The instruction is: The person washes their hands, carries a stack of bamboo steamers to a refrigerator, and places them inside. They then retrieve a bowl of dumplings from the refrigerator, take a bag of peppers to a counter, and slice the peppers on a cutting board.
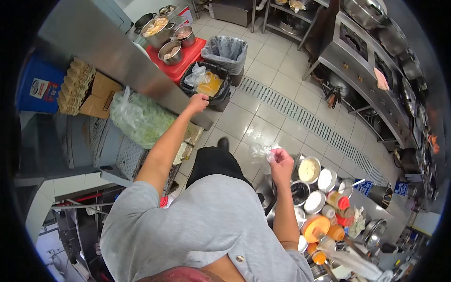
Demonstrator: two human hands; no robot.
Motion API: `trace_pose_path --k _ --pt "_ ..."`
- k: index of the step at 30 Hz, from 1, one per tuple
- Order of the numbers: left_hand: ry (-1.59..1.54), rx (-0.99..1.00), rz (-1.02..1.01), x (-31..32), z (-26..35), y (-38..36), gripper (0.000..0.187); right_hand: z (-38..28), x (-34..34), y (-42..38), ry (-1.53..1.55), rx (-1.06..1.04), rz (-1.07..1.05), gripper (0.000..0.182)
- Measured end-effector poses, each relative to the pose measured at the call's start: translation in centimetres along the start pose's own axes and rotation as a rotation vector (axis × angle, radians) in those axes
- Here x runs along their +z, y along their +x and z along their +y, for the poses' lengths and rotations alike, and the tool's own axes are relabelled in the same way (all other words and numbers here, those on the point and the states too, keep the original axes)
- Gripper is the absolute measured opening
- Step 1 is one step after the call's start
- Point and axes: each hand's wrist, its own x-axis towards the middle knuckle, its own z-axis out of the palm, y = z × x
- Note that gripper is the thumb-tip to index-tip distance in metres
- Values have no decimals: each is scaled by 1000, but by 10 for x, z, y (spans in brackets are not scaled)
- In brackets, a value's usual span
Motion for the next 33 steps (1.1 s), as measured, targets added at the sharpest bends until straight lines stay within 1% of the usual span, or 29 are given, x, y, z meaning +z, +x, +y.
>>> trace_pose_path --k 1,3,4,5,6,7,8,9,11,12,13,14,16,18,20,22,23,26,29,31,33 --pt "9 -30 28 0 -4 24 26 -1 3 21 -15 14 -3 12" --pt "143 21 14 -28 41 27 36 -3 10 61 -16 61 -11 10" --pt "153 41 74 -21 29 53 38 -5 13 87 -68 70 -13 10" --pt "166 55 130 -9 3 86 40 -6 16 111 -119 85 -14 10" --pt "180 64 181 -11 6 101 42 -11 21 136 -172 107 -13 10" --pt "167 -8 144 -9 4 106 41 -16 27 159 -149 141 7 9" --pt "113 6 111 -1 -2 103 34 -19 31 184 -160 138 6 8" --pt "66 29 90 2 -11 100 28 -18 39 215 -159 123 3 7" --pt "45 167 7 23 -45 88 21 -12 52 276 -185 101 -26 6" --pt "-111 87 -54 39 -69 72 23 -9 62 310 -225 92 -24 5" --pt "-156 53 -78 54 -93 50 24 -5 75 345 -259 80 -24 5" --pt "-55 -102 -241 48 -93 27 26 1 90 380 -296 71 -26 4" --pt "-150 -195 -177 45 -101 -26 32 25 122 453 -423 -70 -45 7" --pt "-277 -460 -78 40 -107 -72 38 34 166 511 -447 -120 -98 8" --pt "-228 -605 46 29 -104 -110 40 37 214 552 -366 -96 -196 8" --pt "-462 -797 243 18 -79 -146 42 33 256 576 -346 -39 -333 10" --pt "-526 -867 309 9 -49 -157 40 32 277 584 -332 -7 -397 11" --pt "-796 -994 488 29 -6 -185 35 52 328 605 -385 -77 -502 15" --pt "-923 -1083 537 67 28 -195 32 47 378 604 -451 -126 -555 16" --pt "-938 -1148 554 88 54 -195 30 64 411 604 -509 -146 -570 17" --pt "-1002 -1178 577 100 79 -193 26 63 441 599 -489 -39 -741 25"
